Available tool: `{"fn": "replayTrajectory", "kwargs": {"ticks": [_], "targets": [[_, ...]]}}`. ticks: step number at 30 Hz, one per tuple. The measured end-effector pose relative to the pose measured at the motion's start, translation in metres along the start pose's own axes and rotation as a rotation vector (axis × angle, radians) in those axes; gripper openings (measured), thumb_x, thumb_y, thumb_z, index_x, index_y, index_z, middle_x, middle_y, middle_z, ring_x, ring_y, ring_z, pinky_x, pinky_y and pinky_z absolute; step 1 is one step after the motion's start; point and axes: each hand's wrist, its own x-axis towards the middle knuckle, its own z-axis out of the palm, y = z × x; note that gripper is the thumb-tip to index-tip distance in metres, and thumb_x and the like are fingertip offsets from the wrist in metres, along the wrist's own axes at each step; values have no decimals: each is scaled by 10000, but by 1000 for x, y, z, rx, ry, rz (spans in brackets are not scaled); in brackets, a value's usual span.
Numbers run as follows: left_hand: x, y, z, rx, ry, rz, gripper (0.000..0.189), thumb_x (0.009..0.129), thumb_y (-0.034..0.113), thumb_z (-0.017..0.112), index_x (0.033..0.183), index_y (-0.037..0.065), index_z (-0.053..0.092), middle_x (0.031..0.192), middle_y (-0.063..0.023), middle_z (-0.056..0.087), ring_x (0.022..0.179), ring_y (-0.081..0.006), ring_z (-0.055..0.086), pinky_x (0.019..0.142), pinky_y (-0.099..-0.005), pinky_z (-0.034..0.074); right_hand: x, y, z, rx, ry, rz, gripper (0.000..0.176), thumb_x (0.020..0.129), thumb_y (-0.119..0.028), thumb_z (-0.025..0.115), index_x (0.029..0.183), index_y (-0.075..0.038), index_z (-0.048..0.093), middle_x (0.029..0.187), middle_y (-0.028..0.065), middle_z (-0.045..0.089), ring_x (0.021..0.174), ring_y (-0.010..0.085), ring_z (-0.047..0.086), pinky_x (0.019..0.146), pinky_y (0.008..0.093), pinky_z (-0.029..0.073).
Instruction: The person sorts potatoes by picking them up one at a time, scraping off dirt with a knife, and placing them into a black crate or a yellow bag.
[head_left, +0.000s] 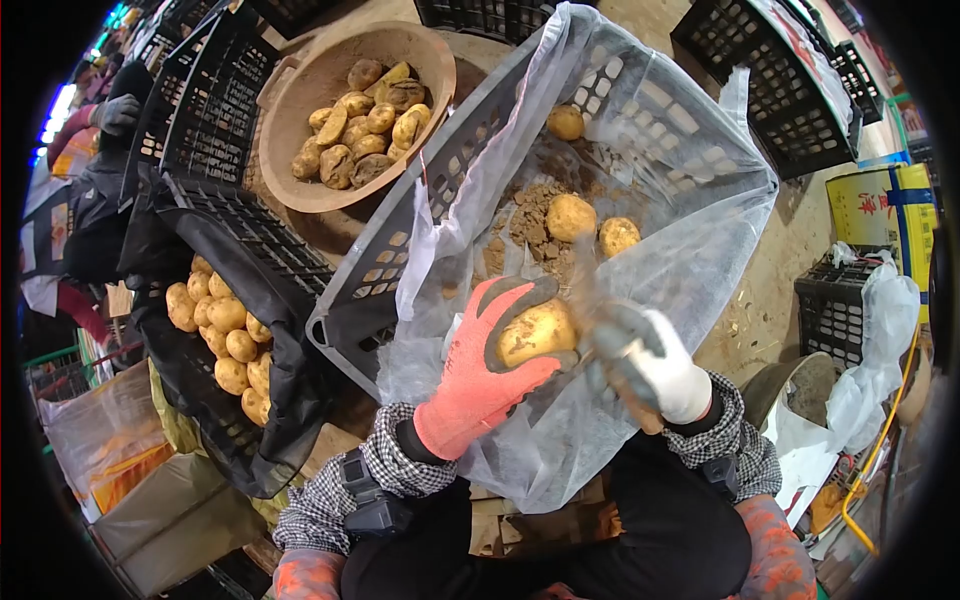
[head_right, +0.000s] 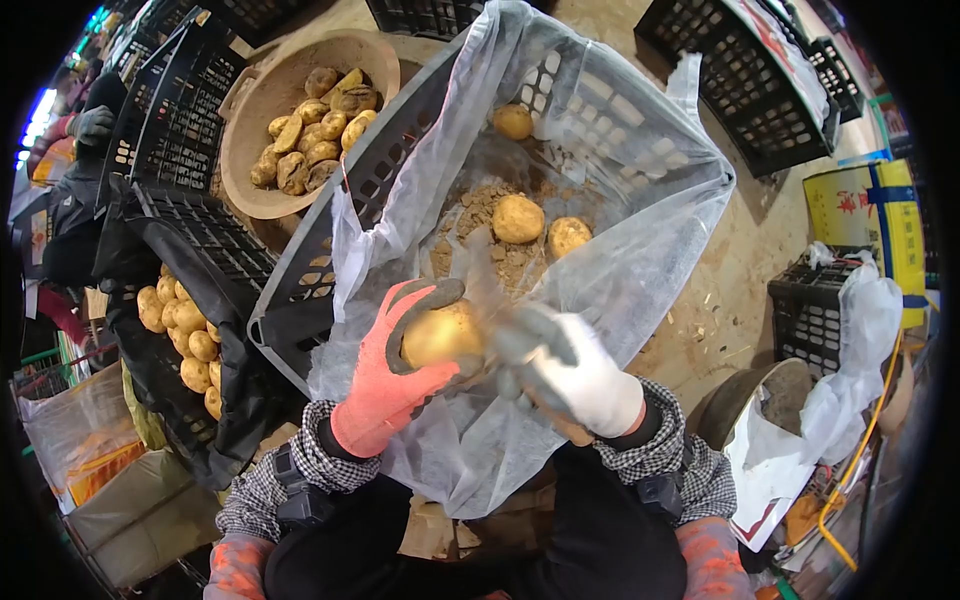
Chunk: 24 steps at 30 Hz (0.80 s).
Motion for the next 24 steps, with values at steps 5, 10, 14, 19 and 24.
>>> {"fn": "replayTrajectory", "kwargs": {"ticks": [5, 10, 14, 19, 24], "targets": [[-5, -3, 2, 44, 68, 48, 645, 713, 130, 766, 1300, 102, 501, 1370, -121, 378, 1115, -230, 531, 882, -330, 476, -7, 9, -6, 31, 613, -195, 396, 969, -376, 489, 1170, -36, 508, 782, 101, 622, 533, 155, 570, 456, 252, 446], [-7, 2, -7, -447, -92, -12, 538, 842, 101, 662, 1333, 69, 445, 1384, -86, 381, 1184, -153, 461, 977, -278, 409, -17, 24, -21, 18, 765, -334, 404, 952, -310, 476, 1313, -138, 419, 1081, 83, 602, 676, 148, 572, 525, 270, 469], [-26, -30, -38, 118, 148, 910, 435, 881, 198, 655, 1281, 117, 504, 1156, -46, 572, 1061, -130, 559, 919, -265, 463, 5, 21, -32, -89, 523, -350, 315, 976, -369, 477, 1072, -72, 518, 637, 7, 503, 439, 66, 426, 376, 204, 334], [-119, 21, -111, -885, 289, 193, 467, 857, 212, 674, 1259, 50, 501, 1160, -85, 575, 1056, -200, 590, 914, -352, 500, 9, 20, -28, -187, 577, -381, 325, 969, -411, 483, 971, -87, 510, 558, -18, 446, 397, 61, 395, 362, 201, 315], [-225, 18, -226, -369, 1094, 534, 395, 882, 162, 639, 1246, 58, 525, 1181, -90, 566, 1062, -184, 563, 929, -291, 471, 14, 24, -35, -214, 594, -379, 326, 964, -419, 491, 972, -93, 507, 568, -19, 448, 401, 63, 400, 359, 203, 316]]}}
